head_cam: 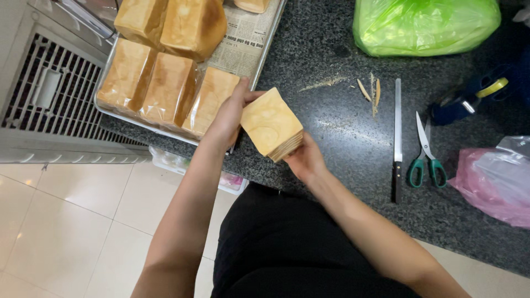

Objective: The person places a loaf of bread into a plastic bag, uses a knife to slice a loaf on a counter, and trims a loaf with scissors before placing it into a bag.

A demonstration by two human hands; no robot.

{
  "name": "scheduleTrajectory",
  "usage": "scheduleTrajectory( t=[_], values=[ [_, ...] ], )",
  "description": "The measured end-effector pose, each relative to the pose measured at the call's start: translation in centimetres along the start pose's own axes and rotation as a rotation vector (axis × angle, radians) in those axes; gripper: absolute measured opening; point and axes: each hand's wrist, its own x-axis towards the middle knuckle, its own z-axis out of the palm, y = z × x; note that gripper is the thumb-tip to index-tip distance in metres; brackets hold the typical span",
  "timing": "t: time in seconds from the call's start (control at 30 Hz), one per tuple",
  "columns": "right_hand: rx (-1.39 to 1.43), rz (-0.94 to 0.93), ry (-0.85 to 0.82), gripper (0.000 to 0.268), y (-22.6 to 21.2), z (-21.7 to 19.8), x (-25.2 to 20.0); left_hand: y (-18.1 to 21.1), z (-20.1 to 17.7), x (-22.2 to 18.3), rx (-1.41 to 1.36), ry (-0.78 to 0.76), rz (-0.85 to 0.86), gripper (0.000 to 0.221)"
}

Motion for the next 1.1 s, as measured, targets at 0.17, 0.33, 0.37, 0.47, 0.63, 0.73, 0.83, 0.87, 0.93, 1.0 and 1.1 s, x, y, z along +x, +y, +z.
scheduleTrajectory(
  t=[0.17, 0.33, 0.37, 0.47, 0.63, 0.73, 0.83, 0.87, 0.93, 1.0, 1.1],
  values=[
    [-0.075, 0.023, 0.059, 0.049, 1.6, -0.3, 0.9, 1.1, -0.5, -0.3, -0.115, 0.138, -0.025, 0.069],
    [-0.399, -0.092, 0.019, 0.051, 2.1, -0.6, 2.2, 1.1, -0.3, 0.5, -0.01, 0.115, 0.002, 0.06],
    [-0.449, -0.129, 0.02, 0.051, 2.2, -0.8, 2.6, 1.0, -0.2, 1.0, 0.014, 0.115, 0.006, 0.059],
    [-0.64, -0.151, 0.18, 0.047, 2.7, -1.3, 3.8, 0.1, -0.6, 2.7, 0.11, 0.111, 0.092, 0.06],
    [-0.732, -0.197, 0.219, 0.045, 2.1, -1.9, 4.0, -3.6, -1.6, 4.6, -0.092, 0.125, 0.293, 0.059],
    [-0.552, -0.133, 0.172, 0.056, 0.5, -0.9, 2.9, -7.1, -2.2, 3.2, -0.251, 0.185, 0.256, 0.058],
    [-0.516, -0.02, 0.161, 0.067, -1.0, 1.1, 1.2, -10.0, -2.3, 1.5, -0.295, 0.227, 0.11, 0.061],
    [-0.533, 0.024, 0.166, 0.07, -1.1, 1.9, 0.7, -10.5, -2.3, 1.3, -0.29, 0.237, 0.058, 0.062],
    [-0.534, 0.029, 0.089, 0.077, -1.1, 3.8, 0.2, -11.1, -2.2, 1.1, -0.237, 0.195, 0.022, 0.064],
    [-0.532, 0.013, 0.026, 0.081, -1.0, 5.4, 0.2, -10.9, -2.0, 1.4, -0.228, 0.158, -0.025, 0.066],
    [-0.528, -0.002, -0.016, 0.083, -1.0, 6.5, 0.4, -10.2, -1.6, 1.7, -0.252, 0.125, -0.088, 0.07]
  ],
)
